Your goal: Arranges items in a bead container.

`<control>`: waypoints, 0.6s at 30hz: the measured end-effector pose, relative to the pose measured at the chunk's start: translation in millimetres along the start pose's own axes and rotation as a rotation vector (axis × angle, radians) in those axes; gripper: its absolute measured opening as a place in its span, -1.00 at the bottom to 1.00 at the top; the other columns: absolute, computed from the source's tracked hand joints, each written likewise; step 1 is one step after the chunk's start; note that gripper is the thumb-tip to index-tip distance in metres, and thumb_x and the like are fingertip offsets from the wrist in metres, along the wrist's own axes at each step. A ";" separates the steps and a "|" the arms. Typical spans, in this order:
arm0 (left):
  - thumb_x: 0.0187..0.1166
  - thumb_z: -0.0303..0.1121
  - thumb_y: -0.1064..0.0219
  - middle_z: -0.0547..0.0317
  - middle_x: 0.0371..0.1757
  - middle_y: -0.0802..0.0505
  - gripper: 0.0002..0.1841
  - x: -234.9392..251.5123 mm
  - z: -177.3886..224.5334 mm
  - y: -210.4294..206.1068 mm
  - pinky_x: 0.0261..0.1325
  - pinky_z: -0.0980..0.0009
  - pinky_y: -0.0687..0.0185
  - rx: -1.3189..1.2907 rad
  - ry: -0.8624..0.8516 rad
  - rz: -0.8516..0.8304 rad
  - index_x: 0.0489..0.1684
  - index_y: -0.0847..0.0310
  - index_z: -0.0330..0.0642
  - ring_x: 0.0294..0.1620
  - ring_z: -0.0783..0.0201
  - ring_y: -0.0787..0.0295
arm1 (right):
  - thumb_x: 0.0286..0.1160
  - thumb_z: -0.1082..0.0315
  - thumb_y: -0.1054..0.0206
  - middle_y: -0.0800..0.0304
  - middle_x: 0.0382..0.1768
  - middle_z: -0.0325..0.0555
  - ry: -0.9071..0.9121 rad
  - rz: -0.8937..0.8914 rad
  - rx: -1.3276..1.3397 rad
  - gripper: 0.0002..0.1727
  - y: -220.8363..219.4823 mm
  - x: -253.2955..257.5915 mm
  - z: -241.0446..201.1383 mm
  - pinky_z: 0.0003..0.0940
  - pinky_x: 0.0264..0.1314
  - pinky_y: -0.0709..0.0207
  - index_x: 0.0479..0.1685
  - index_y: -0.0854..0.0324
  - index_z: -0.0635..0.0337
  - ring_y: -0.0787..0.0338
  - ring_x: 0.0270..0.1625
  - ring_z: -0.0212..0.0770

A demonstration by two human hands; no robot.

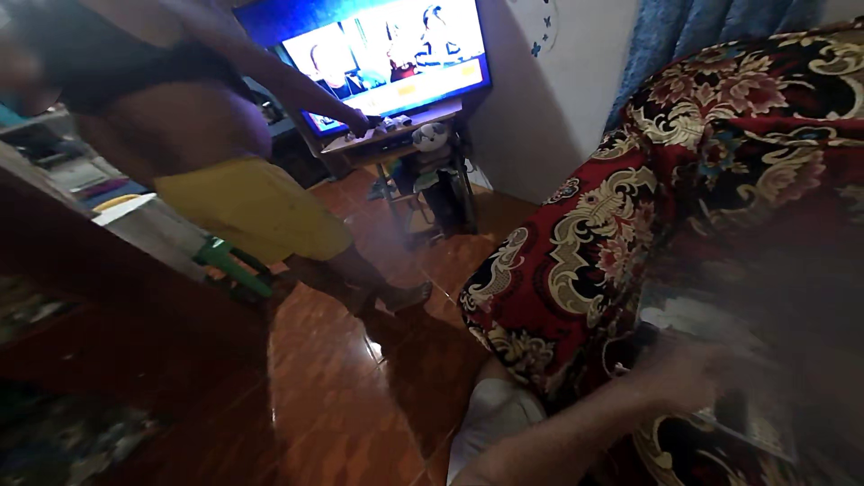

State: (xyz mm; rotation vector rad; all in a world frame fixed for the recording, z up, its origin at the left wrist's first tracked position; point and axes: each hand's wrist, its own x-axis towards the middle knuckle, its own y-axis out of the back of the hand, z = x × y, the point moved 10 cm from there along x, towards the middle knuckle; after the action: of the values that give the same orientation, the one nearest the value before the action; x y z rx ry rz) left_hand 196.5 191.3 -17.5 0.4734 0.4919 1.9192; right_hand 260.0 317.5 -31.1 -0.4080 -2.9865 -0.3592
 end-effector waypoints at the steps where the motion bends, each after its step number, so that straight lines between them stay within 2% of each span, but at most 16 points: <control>1: 0.75 -0.47 -0.18 -0.28 -0.09 -0.85 -0.73 -0.2 3.4 -3.1 0.19 0.02 -0.69 0.032 -0.007 -0.010 0.13 -0.67 -0.53 -0.05 -0.06 -0.84 | 0.67 0.33 -0.07 -0.65 0.48 0.02 -0.049 -0.069 0.076 -0.44 -27.7 0.4 -16.6 -0.33 0.08 -0.72 0.61 -0.34 0.44 -0.80 0.23 -0.32; 2: 0.71 -0.51 -0.20 -0.33 0.00 -0.86 -0.73 -1.0 6.9 -4.9 0.31 -0.03 -0.66 0.067 -0.004 -0.025 0.17 -0.67 -0.55 0.07 -0.12 -0.85 | 0.66 0.34 -0.08 -0.67 0.45 0.01 -0.082 -0.119 0.073 -0.42 -47.6 -0.8 -26.4 -0.31 0.07 -0.74 0.65 -0.31 0.41 -0.82 0.17 -0.32; 3: 0.66 -0.54 -0.22 -0.35 0.01 -0.85 -0.75 -2.3 9.0 -6.3 0.33 -0.05 -0.63 0.095 0.003 -0.038 0.14 -0.67 -0.55 0.11 -0.16 -0.84 | 0.64 0.33 -0.13 -0.70 0.37 0.07 -0.105 -0.145 0.020 -0.39 -58.8 -1.4 -26.3 -0.26 0.07 -0.77 0.68 -0.31 0.37 -0.84 0.09 -0.28; 5: 0.65 -0.54 -0.25 -0.34 -0.02 -0.85 -0.77 -3.1 6.1 -10.3 0.31 -0.01 -0.63 0.124 0.010 -0.052 0.09 -0.68 -0.55 0.09 -0.14 -0.84 | 0.63 0.16 -0.26 -0.82 0.10 0.07 -0.104 -0.136 -0.120 -0.34 -63.0 -0.3 -8.4 -0.30 -0.02 -0.77 0.69 -0.37 0.27 -0.84 -0.14 -0.31; 6: 0.66 -0.53 -0.24 -0.33 -0.03 -0.85 -0.78 -2.8 2.3 -12.6 0.29 -0.01 -0.64 0.124 0.008 -0.056 0.06 -0.68 -0.56 0.08 -0.14 -0.83 | 0.67 0.14 -0.24 -0.82 0.02 0.09 -0.135 -0.143 -0.146 -0.36 -63.3 -1.0 -1.7 -0.26 -0.08 -0.76 0.68 -0.38 0.27 -0.83 -0.20 -0.27; 7: 0.68 -0.52 -0.23 -0.33 0.00 -0.84 -0.76 -2.6 -1.8 -15.0 0.33 -0.03 -0.63 0.115 0.012 -0.069 0.08 -0.67 -0.56 0.11 -0.14 -0.82 | 0.72 0.12 -0.19 -0.84 -0.04 0.05 -0.173 -0.143 -0.157 -0.41 -61.6 -2.0 6.8 -0.25 -0.15 -0.81 0.63 -0.42 0.27 -0.86 -0.26 -0.27; 9: 0.70 -0.45 -0.27 -0.33 0.06 -0.84 -0.69 -4.0 -5.3 -15.7 0.39 -0.05 -0.60 0.101 0.017 -0.100 0.24 -0.63 -0.53 0.17 -0.15 -0.81 | 0.80 0.14 -0.12 -0.85 -0.24 0.00 -0.241 -0.097 -0.190 -0.54 -52.9 -3.3 9.0 -0.23 -0.28 -0.79 0.38 -0.61 0.34 -0.83 -0.41 -0.28; 11: 0.67 -0.38 -0.34 -0.32 0.08 -0.85 -0.59 -6.2 -10.1 -13.3 0.37 -0.07 -0.63 0.118 0.037 -0.160 0.38 -0.55 -0.49 0.15 -0.14 -0.83 | 0.86 0.16 -0.05 -0.81 -0.36 -0.13 -0.331 -0.010 -0.219 -0.57 -43.3 -2.4 3.6 -0.40 -0.39 -0.71 0.18 -0.68 0.36 -0.74 -0.51 -0.39; 12: 0.64 -0.36 -0.38 -0.33 0.08 -0.84 -0.55 -8.1 -13.8 -11.1 0.35 -0.10 -0.64 0.130 0.064 -0.200 0.41 -0.53 -0.48 0.15 -0.16 -0.83 | 0.88 0.15 -0.05 -0.85 -0.36 -0.14 -0.373 0.039 -0.217 -0.57 -38.4 -2.1 1.6 -0.42 -0.41 -0.69 0.18 -0.71 0.33 -0.75 -0.53 -0.40; 15: 0.55 -0.42 -0.47 -0.36 0.10 -0.82 -0.52 -17.2 -23.6 -0.1 0.30 -0.12 -0.66 0.198 0.127 -0.286 0.39 -0.52 -0.45 0.11 -0.20 -0.82 | 0.84 0.13 -0.13 -0.92 -0.27 -0.09 -0.389 0.116 -0.215 -0.59 -23.2 -3.0 6.6 -0.32 -0.40 -0.75 0.13 -0.77 0.28 -0.82 -0.49 -0.29; 18: 0.56 -0.35 -0.48 -0.31 0.09 -0.82 -0.56 -24.2 -45.1 10.1 0.29 -0.14 -0.64 0.279 0.190 -0.315 0.33 -0.57 -0.40 0.11 -0.18 -0.81 | 0.84 0.07 -0.12 -0.89 -0.24 -0.11 -0.374 0.139 -0.208 -0.58 -9.5 -3.7 11.0 -0.32 -0.31 -0.78 0.11 -0.75 0.23 -0.83 -0.46 -0.33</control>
State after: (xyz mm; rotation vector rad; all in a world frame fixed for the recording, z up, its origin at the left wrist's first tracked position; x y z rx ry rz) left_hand 173.8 159.8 -52.4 0.3665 0.9112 1.6052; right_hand 260.1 310.3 -44.2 -0.7782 -3.2611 -0.6486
